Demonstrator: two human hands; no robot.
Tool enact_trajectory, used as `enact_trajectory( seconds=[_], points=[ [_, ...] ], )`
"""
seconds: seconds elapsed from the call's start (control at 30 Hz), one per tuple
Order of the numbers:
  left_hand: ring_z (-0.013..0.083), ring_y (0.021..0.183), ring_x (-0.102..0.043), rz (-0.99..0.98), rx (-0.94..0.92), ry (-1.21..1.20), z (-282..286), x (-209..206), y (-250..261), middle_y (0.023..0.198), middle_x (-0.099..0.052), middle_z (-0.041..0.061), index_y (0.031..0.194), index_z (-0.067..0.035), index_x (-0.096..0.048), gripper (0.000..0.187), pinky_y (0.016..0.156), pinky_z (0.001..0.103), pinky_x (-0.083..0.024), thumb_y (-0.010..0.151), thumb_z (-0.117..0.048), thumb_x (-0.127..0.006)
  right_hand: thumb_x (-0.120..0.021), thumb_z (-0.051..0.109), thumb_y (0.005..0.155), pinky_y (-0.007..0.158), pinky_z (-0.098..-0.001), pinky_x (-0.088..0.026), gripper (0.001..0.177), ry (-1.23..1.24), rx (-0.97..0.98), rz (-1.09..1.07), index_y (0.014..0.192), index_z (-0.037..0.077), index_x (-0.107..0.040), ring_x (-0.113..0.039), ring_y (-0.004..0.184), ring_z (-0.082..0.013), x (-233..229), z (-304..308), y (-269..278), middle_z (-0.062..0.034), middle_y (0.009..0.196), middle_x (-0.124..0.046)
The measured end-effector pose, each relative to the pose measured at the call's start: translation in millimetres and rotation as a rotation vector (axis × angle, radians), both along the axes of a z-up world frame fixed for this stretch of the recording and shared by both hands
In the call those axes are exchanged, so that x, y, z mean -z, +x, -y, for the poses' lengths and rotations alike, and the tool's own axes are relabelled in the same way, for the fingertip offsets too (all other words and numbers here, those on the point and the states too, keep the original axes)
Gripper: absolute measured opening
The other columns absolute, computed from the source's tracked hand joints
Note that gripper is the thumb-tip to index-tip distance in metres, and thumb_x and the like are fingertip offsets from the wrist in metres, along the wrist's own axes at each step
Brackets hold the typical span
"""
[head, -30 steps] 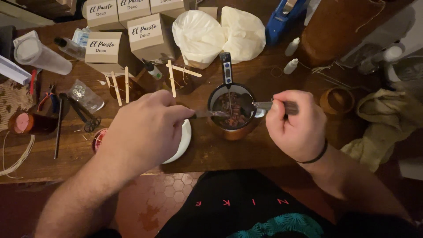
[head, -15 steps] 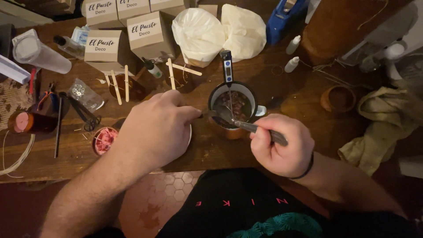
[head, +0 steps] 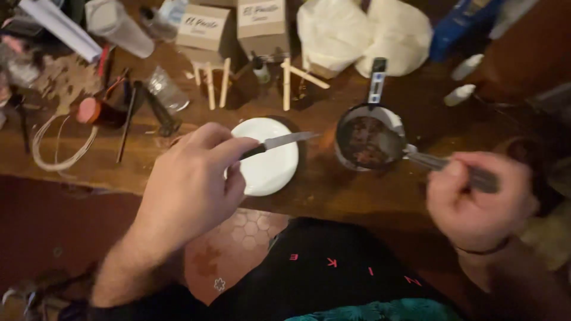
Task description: Scrape wax from a terracotta pot onto a plate, transfer the wax to a melting pitcher, and stir while monitoring the temperature with a digital thermometer.
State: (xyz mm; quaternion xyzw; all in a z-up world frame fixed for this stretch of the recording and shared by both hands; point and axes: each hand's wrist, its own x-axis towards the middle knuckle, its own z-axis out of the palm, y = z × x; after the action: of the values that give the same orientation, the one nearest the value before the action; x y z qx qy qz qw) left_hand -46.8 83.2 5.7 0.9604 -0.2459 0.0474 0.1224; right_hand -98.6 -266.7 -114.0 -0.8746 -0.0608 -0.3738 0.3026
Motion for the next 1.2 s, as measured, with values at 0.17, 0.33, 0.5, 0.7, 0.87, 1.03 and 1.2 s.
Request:
enact_trajectory(
  seconds=[0.17,0.33,0.5,0.7,0.87,1.03,1.2],
  points=[
    [0.036,0.092,-0.062,-0.015,-0.227,-0.084,-57.6,77.7,-18.5,0.099,-0.069,0.016,0.116,-0.002,-0.07,0.035,0.083,0.049,-0.051,0.082,-0.01,-0.068,-0.055,-0.017,0.117,0.069,-0.0424,-0.05,0.01,0.062,-0.023,0.02,0.117,-0.027,-0.056,-0.062,0.07,-0.0345,18.8,10.4,6.2,-0.0305,0.086,-0.059],
    [0.04,0.091,-0.061,-0.032,-0.396,-0.247,-82.0,174.9,-27.6,0.098,-0.068,0.019,0.107,-0.003,-0.067,0.027,0.084,0.05,-0.048,0.081,-0.008,-0.062,-0.049,-0.015,0.12,0.074,-0.0394,-0.052,0.017,0.033,0.128,-0.098,0.124,-0.024,-0.063,-0.066,0.074,-0.0304,24.9,1.4,10.6,-0.0235,0.082,-0.063],
    [0.0385,0.098,-0.062,-0.101,-0.409,-0.314,-93.2,206.2,-21.4,0.105,-0.069,0.016,0.112,-0.005,-0.067,0.032,0.088,0.051,-0.049,0.081,-0.011,-0.06,-0.046,-0.009,0.126,0.072,-0.0349,-0.051,0.022,0.049,0.226,-0.193,0.135,-0.019,-0.063,-0.067,0.076,-0.0265,25.3,-8.6,14.2,-0.0223,0.085,-0.065],
    [0.0342,0.105,-0.064,-0.146,-0.276,-0.309,-101.9,211.4,-12.6,0.114,-0.065,0.012,0.109,-0.012,-0.071,0.027,0.081,0.056,-0.051,0.083,-0.014,-0.065,-0.055,-0.006,0.128,0.074,-0.0299,-0.041,0.016,0.187,0.09,-0.266,0.137,-0.02,-0.055,-0.051,0.082,-0.023,28.3,-1.7,25.0,-0.022,0.097,-0.054],
    [0.0376,0.093,-0.066,-0.127,-0.142,-0.248,-106.0,207.4,-4.3,0.104,-0.066,0.016,0.109,-0.012,-0.073,0.029,0.071,0.056,-0.052,0.081,-0.014,-0.065,-0.062,-0.005,0.11,0.08,-0.0345,-0.054,0.009,-0.108,0.173,-0.237,0.117,-0.003,-0.066,-0.074,0.083,-0.0231,-3.6,-32.6,24.1,-0.0103,0.081,-0.071],
    [0.0374,0.097,-0.066,-0.13,-0.059,-0.228,-111.3,211.3,0.5,0.11,-0.065,0.014,0.115,-0.012,-0.073,0.032,0.068,0.057,-0.054,0.084,-0.017,-0.07,-0.059,-0.004,0.109,0.075,-0.0367,-0.056,0.008,-0.023,0.158,-0.199,0.115,-0.008,-0.062,-0.073,0.077,-0.0249,-9.8,-52.5,23.5,-0.0157,0.08,-0.07],
    [0.0382,0.092,-0.063,-0.103,0.028,-0.236,-111.5,204.4,3.4,0.106,-0.063,0.018,0.122,-0.011,-0.071,0.039,0.075,0.052,-0.055,0.083,-0.014,-0.07,-0.061,-0.001,0.11,0.073,-0.0394,-0.049,0.005,-0.099,0.171,-0.185,0.112,-0.002,-0.066,-0.063,0.071,-0.0259,-8.0,-53.6,32.6,-0.0108,0.082,-0.068]
  ],
)
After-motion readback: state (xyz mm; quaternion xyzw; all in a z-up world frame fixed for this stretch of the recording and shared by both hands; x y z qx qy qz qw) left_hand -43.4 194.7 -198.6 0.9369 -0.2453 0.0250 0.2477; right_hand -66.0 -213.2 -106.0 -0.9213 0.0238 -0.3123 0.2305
